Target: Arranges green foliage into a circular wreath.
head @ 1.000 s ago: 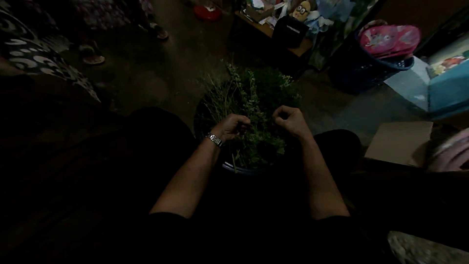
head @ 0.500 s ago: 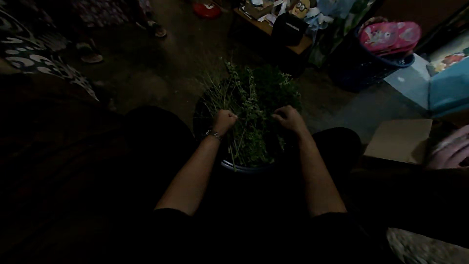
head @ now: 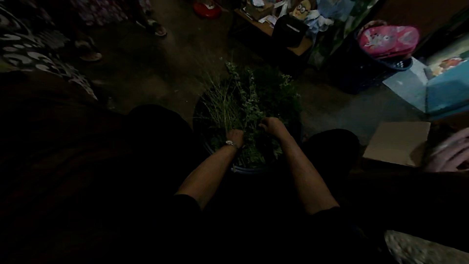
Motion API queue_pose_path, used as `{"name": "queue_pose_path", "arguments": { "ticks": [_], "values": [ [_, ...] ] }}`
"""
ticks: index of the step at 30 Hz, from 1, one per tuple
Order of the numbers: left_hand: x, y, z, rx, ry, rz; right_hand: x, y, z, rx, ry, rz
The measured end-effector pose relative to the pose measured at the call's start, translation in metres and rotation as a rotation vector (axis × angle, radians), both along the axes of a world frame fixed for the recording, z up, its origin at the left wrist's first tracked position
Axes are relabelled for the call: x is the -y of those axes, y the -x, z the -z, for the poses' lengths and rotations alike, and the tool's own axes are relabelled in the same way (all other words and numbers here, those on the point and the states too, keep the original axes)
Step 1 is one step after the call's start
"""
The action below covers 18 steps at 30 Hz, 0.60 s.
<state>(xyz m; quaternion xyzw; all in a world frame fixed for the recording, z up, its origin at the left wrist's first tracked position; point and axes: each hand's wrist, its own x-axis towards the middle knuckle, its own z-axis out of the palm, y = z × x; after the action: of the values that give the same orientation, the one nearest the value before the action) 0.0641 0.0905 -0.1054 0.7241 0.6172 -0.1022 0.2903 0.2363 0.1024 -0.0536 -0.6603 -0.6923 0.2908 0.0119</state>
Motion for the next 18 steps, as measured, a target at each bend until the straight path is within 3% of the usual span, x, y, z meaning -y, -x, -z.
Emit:
{"name": "queue_pose_path", "arguments": {
  "ticks": [9,18],
  "values": [
    [0.011,-0.007,-0.026,0.055,-0.016,-0.089,-0.004,0.024,0.034,0.090,-0.220,-0.086],
    [0.018,-0.008,-0.042,0.026,-0.015,-0.024,-0.007,0.025,0.053,0.142,-0.346,-0.169]
  ]
}}
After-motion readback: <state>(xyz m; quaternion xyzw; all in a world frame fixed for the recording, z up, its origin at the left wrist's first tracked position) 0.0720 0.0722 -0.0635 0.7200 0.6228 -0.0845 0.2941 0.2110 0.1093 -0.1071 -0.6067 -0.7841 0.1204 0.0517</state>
